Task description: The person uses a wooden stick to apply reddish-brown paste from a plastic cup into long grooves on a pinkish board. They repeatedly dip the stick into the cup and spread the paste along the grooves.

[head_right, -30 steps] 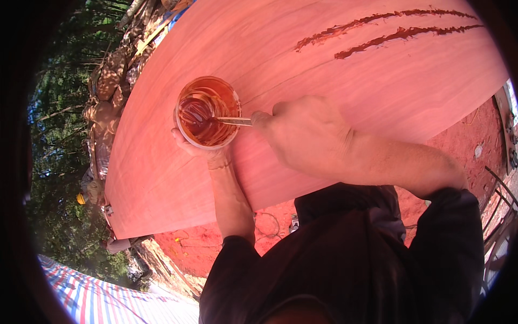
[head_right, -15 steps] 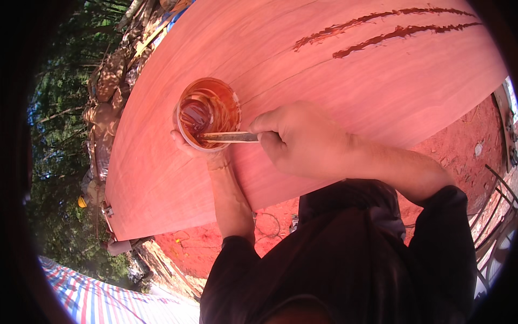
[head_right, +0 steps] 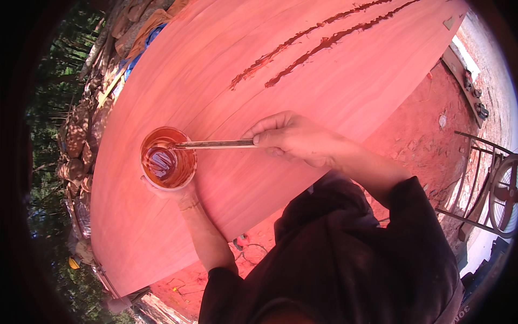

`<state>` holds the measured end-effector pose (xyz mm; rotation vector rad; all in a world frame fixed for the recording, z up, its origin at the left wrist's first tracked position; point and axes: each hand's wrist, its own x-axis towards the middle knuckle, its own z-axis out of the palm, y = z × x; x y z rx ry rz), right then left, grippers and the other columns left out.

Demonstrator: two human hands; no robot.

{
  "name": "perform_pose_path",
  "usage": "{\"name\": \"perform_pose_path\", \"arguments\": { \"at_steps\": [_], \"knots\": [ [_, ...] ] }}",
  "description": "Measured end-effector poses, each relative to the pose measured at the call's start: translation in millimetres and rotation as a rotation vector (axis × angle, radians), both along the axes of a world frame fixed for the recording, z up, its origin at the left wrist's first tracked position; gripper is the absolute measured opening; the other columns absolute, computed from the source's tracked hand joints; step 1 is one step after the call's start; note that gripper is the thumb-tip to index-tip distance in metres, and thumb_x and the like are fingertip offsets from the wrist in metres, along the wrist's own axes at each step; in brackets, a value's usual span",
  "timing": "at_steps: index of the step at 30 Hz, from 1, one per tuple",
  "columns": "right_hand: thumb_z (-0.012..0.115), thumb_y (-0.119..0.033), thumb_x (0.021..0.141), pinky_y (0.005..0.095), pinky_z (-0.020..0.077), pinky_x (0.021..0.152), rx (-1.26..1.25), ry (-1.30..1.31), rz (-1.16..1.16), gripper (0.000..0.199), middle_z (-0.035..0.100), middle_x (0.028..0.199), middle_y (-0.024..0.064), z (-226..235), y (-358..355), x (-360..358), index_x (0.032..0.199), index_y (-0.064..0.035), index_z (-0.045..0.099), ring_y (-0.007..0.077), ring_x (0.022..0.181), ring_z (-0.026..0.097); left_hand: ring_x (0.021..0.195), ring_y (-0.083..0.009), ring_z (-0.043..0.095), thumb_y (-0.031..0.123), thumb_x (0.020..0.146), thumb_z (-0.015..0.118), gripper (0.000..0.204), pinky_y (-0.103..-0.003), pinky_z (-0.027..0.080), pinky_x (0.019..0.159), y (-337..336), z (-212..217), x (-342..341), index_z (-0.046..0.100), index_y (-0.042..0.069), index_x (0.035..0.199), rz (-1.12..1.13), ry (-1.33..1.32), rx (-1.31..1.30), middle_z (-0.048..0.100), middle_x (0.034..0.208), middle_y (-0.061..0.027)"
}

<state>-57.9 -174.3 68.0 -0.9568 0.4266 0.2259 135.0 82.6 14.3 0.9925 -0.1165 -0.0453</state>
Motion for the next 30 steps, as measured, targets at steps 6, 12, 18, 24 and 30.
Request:
{"name": "perform_pose_path", "arguments": {
  "at_steps": [6, 12, 18, 24, 30],
  "knots": [
    [0.065, -0.009, 0.1, 0.0209, 0.03, 0.048, -0.23, 0.038, -0.138, 0.02, 0.058, 0.074, -0.0035, -11.8, -52.9, -35.3, 0.114, -0.0009, 0.076, 0.0036, 0.06, 0.045, 0.131, -0.0333, 0.06, 0.056, 0.105, 0.032, 0.067, -0.056, 0.056, 0.106, -8.8, 10.1, -1.4, 0.054, 0.007, 0.147, 0.099, -0.049, -0.031, 0.06, 0.144, -0.0137],
    [0.062, -0.01, 0.1, 0.0234, 0.0455, 0.066, -0.694, -0.041, -0.08, 0.02, 0.065, 0.08, -0.0034, -16.8, -107.2, -50.6, 0.111, -0.0017, 0.076, 0.0043, 0.073, 0.055, 0.129, -0.0327, 0.061, 0.051, 0.104, 0.037, 0.064, -0.054, 0.057, 0.104, -1.0, 8.5, 2.6, 0.057, 0.005, 0.144, -0.116, -0.089, -0.262, 0.062, 0.14, -0.0143],
    [0.059, -0.006, 0.102, 0.0262, 0.0478, 0.07, -1.032, -0.232, -0.016, 0.02, 0.066, 0.083, -0.0032, -29.0, -137.2, -44.3, 0.112, -0.0005, 0.076, 0.0054, 0.078, 0.057, 0.126, -0.032, 0.063, 0.047, 0.103, 0.038, 0.061, -0.052, 0.059, 0.102, 5.6, -0.5, 4.7, 0.058, 0.005, 0.142, -0.233, -0.157, -0.308, 0.063, 0.138, -0.0146],
    [0.061, -0.007, 0.102, 0.0261, 0.0427, 0.064, -1.055, -0.222, -0.06, 0.019, 0.06, 0.078, -0.0046, -38.4, -144.4, -37.8, 0.112, -0.0009, 0.076, 0.0056, 0.072, 0.051, 0.125, -0.032, 0.064, 0.047, 0.103, 0.038, 0.06, -0.052, 0.06, 0.101, 5.6, -2.0, 6.0, 0.059, 0.004, 0.141, -0.159, -0.113, -0.278, 0.063, 0.138, -0.0147],
    [0.062, -0.006, 0.102, 0.0262, 0.0433, 0.064, -1.103, -0.216, -0.052, 0.019, 0.06, 0.078, -0.0039, -35.0, -144.8, -35.6, 0.113, -0.0007, 0.076, 0.0057, 0.072, 0.05, 0.125, -0.0331, 0.064, 0.048, 0.103, 0.038, 0.061, -0.053, 0.059, 0.102, 6.0, -4.3, 9.4, 0.058, 0.004, 0.141, -0.103, -0.104, -0.22, 0.063, 0.138, -0.0157]
  ]
}}
